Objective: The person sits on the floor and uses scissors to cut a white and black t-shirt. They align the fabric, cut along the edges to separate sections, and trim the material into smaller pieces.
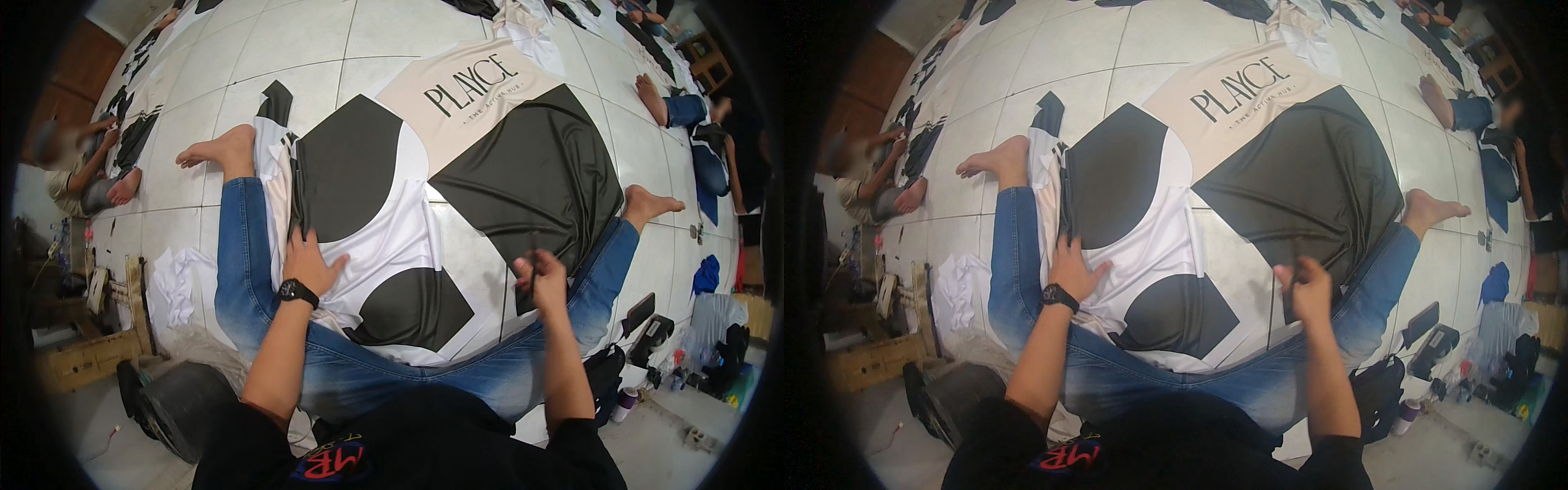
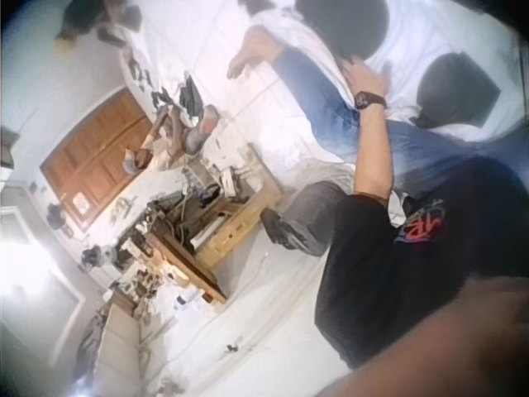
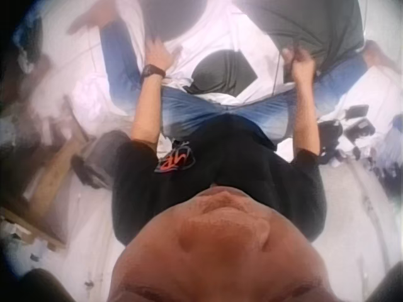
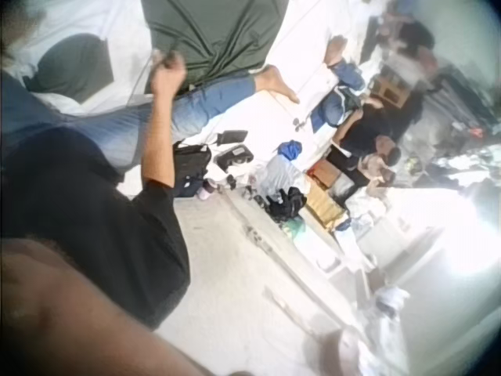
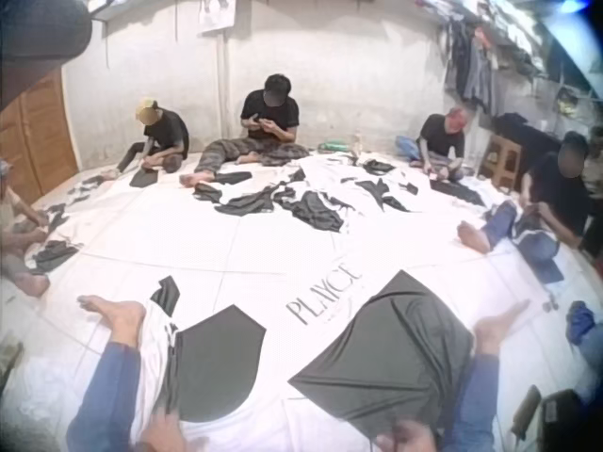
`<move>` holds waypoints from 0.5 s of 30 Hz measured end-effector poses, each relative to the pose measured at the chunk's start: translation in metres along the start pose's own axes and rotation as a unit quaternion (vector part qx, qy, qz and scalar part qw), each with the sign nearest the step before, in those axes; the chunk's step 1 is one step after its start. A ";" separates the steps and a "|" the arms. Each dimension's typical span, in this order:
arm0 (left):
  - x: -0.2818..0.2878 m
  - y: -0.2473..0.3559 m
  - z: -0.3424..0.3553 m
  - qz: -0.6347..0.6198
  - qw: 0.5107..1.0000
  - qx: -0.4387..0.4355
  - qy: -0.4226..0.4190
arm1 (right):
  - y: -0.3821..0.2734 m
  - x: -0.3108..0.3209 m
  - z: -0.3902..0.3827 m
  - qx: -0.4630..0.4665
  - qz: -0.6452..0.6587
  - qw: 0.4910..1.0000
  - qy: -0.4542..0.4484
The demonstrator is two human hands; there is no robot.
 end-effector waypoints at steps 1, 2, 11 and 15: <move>0.010 -0.001 0.014 -0.035 0.994 -0.042 0.092 | 0.001 -0.028 -0.026 -0.106 0.096 0.987 -0.066; 0.006 -0.003 0.030 -0.063 0.991 -0.048 0.107 | -0.011 -0.050 -0.051 -0.153 0.151 0.969 -0.125; -0.034 -0.015 0.035 0.033 0.998 0.035 -0.028 | -0.019 0.012 0.025 0.115 -0.271 0.935 0.198; -0.029 -0.002 0.007 -0.006 0.993 0.072 -0.093 | -0.038 0.041 0.026 0.107 -0.269 0.927 0.240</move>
Point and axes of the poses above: each hand's wrist, its own z-axis towards the middle knuckle, its own x-axis out of the back of the hand, y = z × x, the point moved 10 cm from there along z, towards the middle knuckle, and after that the axes turned 13 degrees about y, right-handed, at the moved point
